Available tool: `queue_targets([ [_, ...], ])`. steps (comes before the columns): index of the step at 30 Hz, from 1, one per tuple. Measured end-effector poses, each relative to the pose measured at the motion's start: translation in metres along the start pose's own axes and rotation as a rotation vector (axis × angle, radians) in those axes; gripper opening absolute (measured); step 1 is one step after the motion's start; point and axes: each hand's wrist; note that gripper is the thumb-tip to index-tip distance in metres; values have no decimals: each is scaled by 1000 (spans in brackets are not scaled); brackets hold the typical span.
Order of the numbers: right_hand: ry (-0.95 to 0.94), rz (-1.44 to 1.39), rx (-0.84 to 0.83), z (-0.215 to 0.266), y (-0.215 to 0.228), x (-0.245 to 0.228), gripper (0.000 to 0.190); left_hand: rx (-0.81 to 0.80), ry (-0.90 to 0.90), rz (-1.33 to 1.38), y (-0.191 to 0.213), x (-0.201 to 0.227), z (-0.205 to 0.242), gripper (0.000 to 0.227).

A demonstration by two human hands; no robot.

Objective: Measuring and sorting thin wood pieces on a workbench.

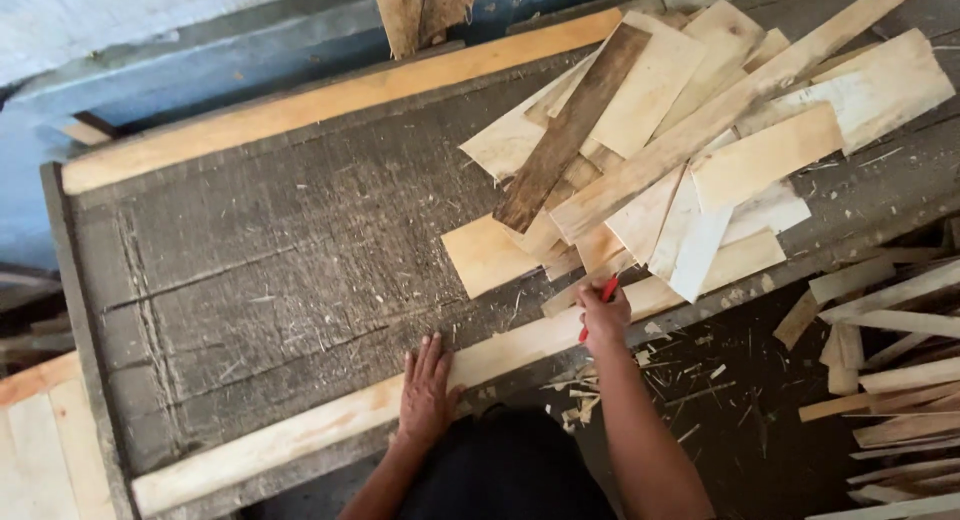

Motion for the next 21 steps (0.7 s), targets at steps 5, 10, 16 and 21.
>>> queue_targets([
  [5, 125, -102, -149, 42, -33, -48, 27, -44, 34, 8, 5, 3, 3, 74],
  [10, -19, 125, -331, 85, -46, -93, 21, -66, 54, 22, 15, 9, -3, 72],
  [16, 69, 249, -543, 99, -10, -53, 44, 51, 89, 143, 12, 46, -9, 69],
  [21, 214, 14, -966, 86, 29, -36, 46, 17, 246, 469, 25, 147, -32, 46],
])
Point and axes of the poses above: each hand's wrist, its own z-axis away from the middle knuckle, its own y-axis out of the back of the hand, x = y × z, and after that the axes turned 1 degree about y, right-handed
